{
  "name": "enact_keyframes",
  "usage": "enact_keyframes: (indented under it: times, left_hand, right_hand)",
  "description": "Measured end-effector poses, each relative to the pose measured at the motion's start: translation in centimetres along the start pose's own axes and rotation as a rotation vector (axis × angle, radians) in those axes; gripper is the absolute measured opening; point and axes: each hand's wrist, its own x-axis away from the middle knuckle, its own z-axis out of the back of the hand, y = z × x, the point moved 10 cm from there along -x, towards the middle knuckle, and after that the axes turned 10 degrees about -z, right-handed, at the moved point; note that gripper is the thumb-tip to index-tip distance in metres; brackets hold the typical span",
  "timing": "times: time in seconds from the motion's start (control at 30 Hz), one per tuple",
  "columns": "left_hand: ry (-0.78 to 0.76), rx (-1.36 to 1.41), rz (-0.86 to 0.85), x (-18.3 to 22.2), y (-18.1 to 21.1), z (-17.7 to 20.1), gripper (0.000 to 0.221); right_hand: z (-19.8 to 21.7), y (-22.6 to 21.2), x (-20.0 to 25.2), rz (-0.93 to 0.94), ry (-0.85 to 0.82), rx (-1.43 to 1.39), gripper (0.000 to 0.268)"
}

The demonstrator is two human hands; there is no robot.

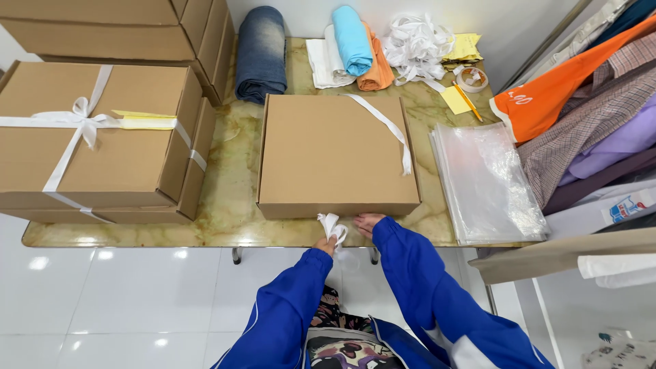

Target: Packing clothes into plastic bags and cardboard boxes, then tying ribbons and stacking the finished boxes.

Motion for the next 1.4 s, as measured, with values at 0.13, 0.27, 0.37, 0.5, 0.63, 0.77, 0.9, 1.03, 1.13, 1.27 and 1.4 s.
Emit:
enact_keyframes:
  times: [0.13,0.27,0.37,0.5,0.63,0.77,0.9,1.03,1.13,1.27,1.4]
  left_hand:
    - [0.002,0.053,-0.034,1.1,-0.3,0.8,0.062]
    - [-0.028,0.057,0.001,2.7,-1.2,1.9,0.068]
    - [-0.091,-0.053,0.005,5.5,-2.1,2.3,0.057]
    - [-0.085,0.020,0.026,7.3,-3.1,3.5,0.049]
    - [0.149,-0.174,-0.113,6.2,-0.2,10.2,0.042]
    - [0.312,-0.334,-0.255,7.1,4.8,14.7,0.042]
    - [0.188,-0.427,-0.445,6.7,11.0,12.3,0.055]
    - [0.329,0.076,-0.432,-0.3,9.2,9.1,0.045]
    - [0.295,0.621,-0.107,-2.6,6.0,8.3,0.040]
    - [0.245,0.657,-0.214,-1.3,6.4,10.7,0.041]
    - [0.392,0.433,-0.255,6.5,10.1,16.1,0.051]
  right_hand:
    - [-3.9,1.6,1.1,-0.168,0.145,-0.506,0.045]
    - [-2.2,2.9,-2.0,-0.219,0.222,-0.577,0.046]
    - [-0.5,2.4,-3.7,-0.201,0.254,-0.569,0.052]
    - [-5.6,-1.0,-0.2,-0.145,0.249,-0.577,0.056]
    - [-7.3,-2.6,1.4,-0.118,0.247,-0.533,0.049]
    - [-8.8,-3.3,2.7,-0.093,0.248,-0.535,0.052]
    - [-9.2,-4.5,3.5,-0.065,0.248,-0.533,0.053]
    - [-10.8,-5.9,5.2,-0.060,0.228,-0.549,0.054]
    - [-10.7,-6.4,5.6,-0.042,0.212,-0.538,0.055]
    - [-10.9,-6.7,5.4,-0.027,0.186,-0.506,0.057]
    - [-10.7,-7.0,5.3,-0.016,0.185,-0.546,0.056]
